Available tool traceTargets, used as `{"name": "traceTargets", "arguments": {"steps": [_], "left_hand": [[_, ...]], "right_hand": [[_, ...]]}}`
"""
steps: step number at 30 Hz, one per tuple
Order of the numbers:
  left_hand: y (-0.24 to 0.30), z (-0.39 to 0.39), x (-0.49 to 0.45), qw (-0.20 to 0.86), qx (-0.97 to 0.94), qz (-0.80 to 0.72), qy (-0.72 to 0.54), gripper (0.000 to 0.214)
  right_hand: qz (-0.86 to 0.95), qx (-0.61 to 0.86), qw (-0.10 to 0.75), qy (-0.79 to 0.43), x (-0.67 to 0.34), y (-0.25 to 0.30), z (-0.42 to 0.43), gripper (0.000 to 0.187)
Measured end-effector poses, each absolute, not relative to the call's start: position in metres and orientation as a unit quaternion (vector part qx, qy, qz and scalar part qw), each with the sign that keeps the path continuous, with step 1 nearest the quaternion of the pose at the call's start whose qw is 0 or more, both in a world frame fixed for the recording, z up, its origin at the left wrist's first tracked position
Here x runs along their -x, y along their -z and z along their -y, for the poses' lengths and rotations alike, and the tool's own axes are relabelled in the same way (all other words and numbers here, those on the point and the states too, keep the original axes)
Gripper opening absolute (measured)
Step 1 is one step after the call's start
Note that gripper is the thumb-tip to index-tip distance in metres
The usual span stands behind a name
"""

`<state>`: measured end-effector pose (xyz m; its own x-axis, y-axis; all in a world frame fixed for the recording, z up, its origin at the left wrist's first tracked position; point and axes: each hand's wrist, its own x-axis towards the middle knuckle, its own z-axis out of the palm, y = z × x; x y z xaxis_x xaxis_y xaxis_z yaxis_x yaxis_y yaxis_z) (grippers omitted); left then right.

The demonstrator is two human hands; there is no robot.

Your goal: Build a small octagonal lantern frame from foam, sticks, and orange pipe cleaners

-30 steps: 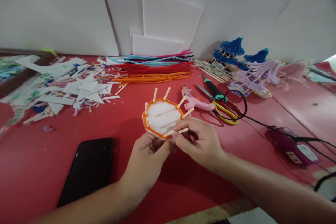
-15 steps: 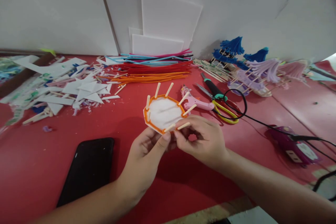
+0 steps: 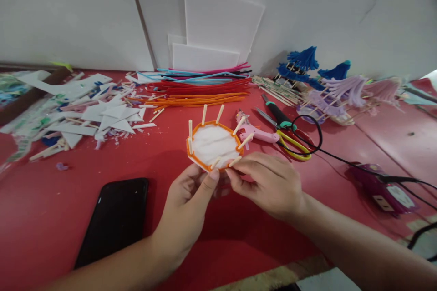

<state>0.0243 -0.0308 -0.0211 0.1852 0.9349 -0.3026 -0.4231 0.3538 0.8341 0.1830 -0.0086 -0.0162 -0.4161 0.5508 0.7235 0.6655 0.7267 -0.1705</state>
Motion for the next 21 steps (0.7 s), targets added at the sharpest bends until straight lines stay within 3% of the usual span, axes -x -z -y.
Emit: {"name": "traceTargets", "arguments": {"steps": [6, 12, 21], "left_hand": [[0.022, 0.03, -0.024, 0.711, -0.298, -0.428, -0.472, 0.024], [0.022, 0.029, -0.022, 0.713, -0.306, -0.427, -0.464, 0.022], [0.022, 0.028, -0.023, 0.729, -0.306, -0.406, -0.459, 0.018]], "right_hand": [[0.859, 0.339, 0.37, 0.106, -0.187, 0.017, 0.003, 0.016], [0.875, 0.291, 0.37, 0.111, -0.192, 0.019, -0.001, 0.008], [0.872, 0.3, 0.38, 0.071, -0.188, 0.023, -0.002, 0.015]]}}
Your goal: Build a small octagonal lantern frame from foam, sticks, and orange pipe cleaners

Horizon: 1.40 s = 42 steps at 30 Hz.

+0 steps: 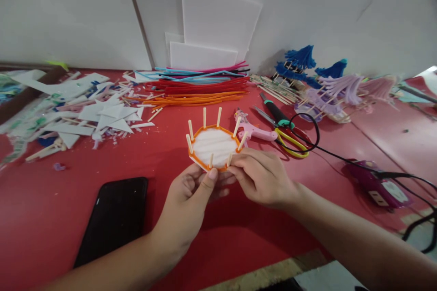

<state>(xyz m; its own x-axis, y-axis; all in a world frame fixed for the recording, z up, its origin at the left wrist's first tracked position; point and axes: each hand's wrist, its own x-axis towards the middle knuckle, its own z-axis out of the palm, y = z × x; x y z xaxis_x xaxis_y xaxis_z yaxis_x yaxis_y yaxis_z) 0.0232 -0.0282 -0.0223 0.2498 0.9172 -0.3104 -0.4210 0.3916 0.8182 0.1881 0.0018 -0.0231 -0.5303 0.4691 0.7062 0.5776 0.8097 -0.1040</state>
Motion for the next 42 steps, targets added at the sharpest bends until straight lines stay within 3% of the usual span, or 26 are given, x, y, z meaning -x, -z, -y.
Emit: {"name": "traceTargets", "arguments": {"steps": [13, 17, 26, 33, 42], "left_hand": [[0.026, 0.029, -0.023, 0.702, -0.311, -0.406, -0.495, 0.014], [0.027, 0.029, -0.023, 0.698, -0.326, -0.413, -0.485, 0.013], [0.027, 0.026, -0.023, 0.712, -0.31, -0.414, -0.475, 0.015], [0.032, 0.021, -0.02, 0.652, -0.28, -0.468, -0.527, 0.02], [0.03, 0.021, -0.024, 0.734, -0.225, -0.418, -0.486, 0.014]], "right_hand": [[0.825, 0.342, 0.442, -0.083, -0.188, 0.023, 0.003, 0.013], [0.818, 0.349, 0.452, -0.075, -0.186, 0.022, 0.005, 0.005], [0.841, 0.327, 0.428, -0.045, -0.191, 0.02, 0.003, 0.009], [0.766, 0.382, 0.507, -0.1, -0.203, 0.027, -0.007, 0.033], [0.845, 0.315, 0.389, -0.186, -0.219, 0.03, -0.025, 0.015]]}}
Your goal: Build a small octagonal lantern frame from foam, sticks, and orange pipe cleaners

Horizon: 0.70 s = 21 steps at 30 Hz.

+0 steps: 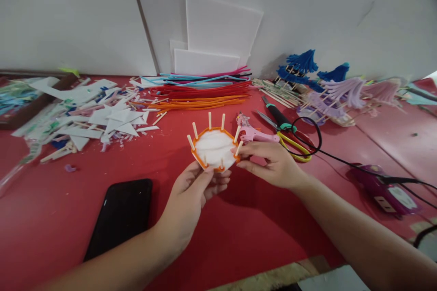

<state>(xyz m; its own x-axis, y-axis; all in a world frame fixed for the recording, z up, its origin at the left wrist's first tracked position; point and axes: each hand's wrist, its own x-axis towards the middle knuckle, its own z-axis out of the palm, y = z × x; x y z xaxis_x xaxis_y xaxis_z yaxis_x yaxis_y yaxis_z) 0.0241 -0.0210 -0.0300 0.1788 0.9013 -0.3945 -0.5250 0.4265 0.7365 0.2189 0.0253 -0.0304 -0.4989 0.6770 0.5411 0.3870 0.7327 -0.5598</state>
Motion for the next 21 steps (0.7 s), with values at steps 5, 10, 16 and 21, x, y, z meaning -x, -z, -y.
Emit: {"name": "traceTargets", "arguments": {"steps": [5, 10, 16, 21], "left_hand": [[0.023, 0.02, -0.025, 0.738, -0.183, -0.423, -0.493, 0.007], [0.021, 0.019, -0.025, 0.741, -0.187, -0.42, -0.49, 0.015], [0.022, 0.022, -0.024, 0.744, -0.203, -0.4, -0.495, 0.015], [0.022, 0.023, -0.024, 0.743, -0.199, -0.396, -0.502, 0.01]], "right_hand": [[0.86, 0.302, 0.381, -0.155, -0.222, 0.03, -0.024, 0.014], [0.854, 0.317, 0.392, -0.124, -0.21, 0.028, -0.015, 0.006], [0.824, 0.353, 0.439, -0.063, -0.199, 0.028, -0.006, 0.013], [0.834, 0.335, 0.438, -0.015, -0.201, 0.026, -0.007, 0.018]]}}
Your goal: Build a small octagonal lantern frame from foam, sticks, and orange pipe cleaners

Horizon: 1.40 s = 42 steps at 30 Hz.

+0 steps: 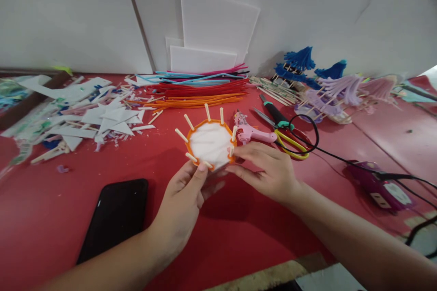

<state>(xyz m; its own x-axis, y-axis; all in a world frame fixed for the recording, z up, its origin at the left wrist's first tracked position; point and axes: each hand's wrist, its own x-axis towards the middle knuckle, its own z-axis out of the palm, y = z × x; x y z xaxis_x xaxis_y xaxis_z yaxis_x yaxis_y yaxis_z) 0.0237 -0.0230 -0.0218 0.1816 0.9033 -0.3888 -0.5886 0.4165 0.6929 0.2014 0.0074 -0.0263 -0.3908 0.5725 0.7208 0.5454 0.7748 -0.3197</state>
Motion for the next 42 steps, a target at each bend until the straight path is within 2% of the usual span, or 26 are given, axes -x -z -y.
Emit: {"name": "traceTargets", "arguments": {"steps": [8, 14, 19, 24, 30, 35, 39, 42], "left_hand": [[0.024, 0.022, -0.022, 0.723, -0.233, -0.427, -0.491, 0.017], [0.024, 0.023, -0.021, 0.716, -0.249, -0.441, -0.481, 0.017], [0.024, 0.024, -0.022, 0.727, -0.241, -0.426, -0.482, 0.019], [0.019, 0.023, -0.024, 0.756, -0.169, -0.383, -0.504, 0.008], [0.01, 0.02, -0.02, 0.783, -0.093, -0.311, -0.53, 0.014], [0.013, 0.025, -0.014, 0.803, -0.137, -0.304, -0.493, 0.015], [0.01, 0.027, -0.012, 0.802, -0.16, -0.286, -0.5, 0.006], [0.008, 0.026, -0.013, 0.802, -0.152, -0.286, -0.502, 0.024]], "right_hand": [[0.864, 0.289, 0.412, -0.028, -0.207, 0.023, -0.013, 0.005], [0.872, 0.282, 0.398, 0.035, -0.206, 0.023, -0.011, 0.004], [0.869, 0.311, 0.382, -0.044, -0.206, 0.025, -0.011, 0.006], [0.835, 0.345, 0.412, -0.118, -0.194, 0.028, -0.006, 0.009], [0.833, 0.316, 0.432, -0.139, -0.191, 0.032, -0.009, 0.005], [0.847, 0.278, 0.426, -0.152, -0.196, 0.029, -0.012, 0.009], [0.85, 0.26, 0.435, -0.139, -0.198, 0.028, -0.01, 0.008], [0.851, 0.251, 0.444, -0.129, -0.198, 0.028, -0.009, 0.01]]}}
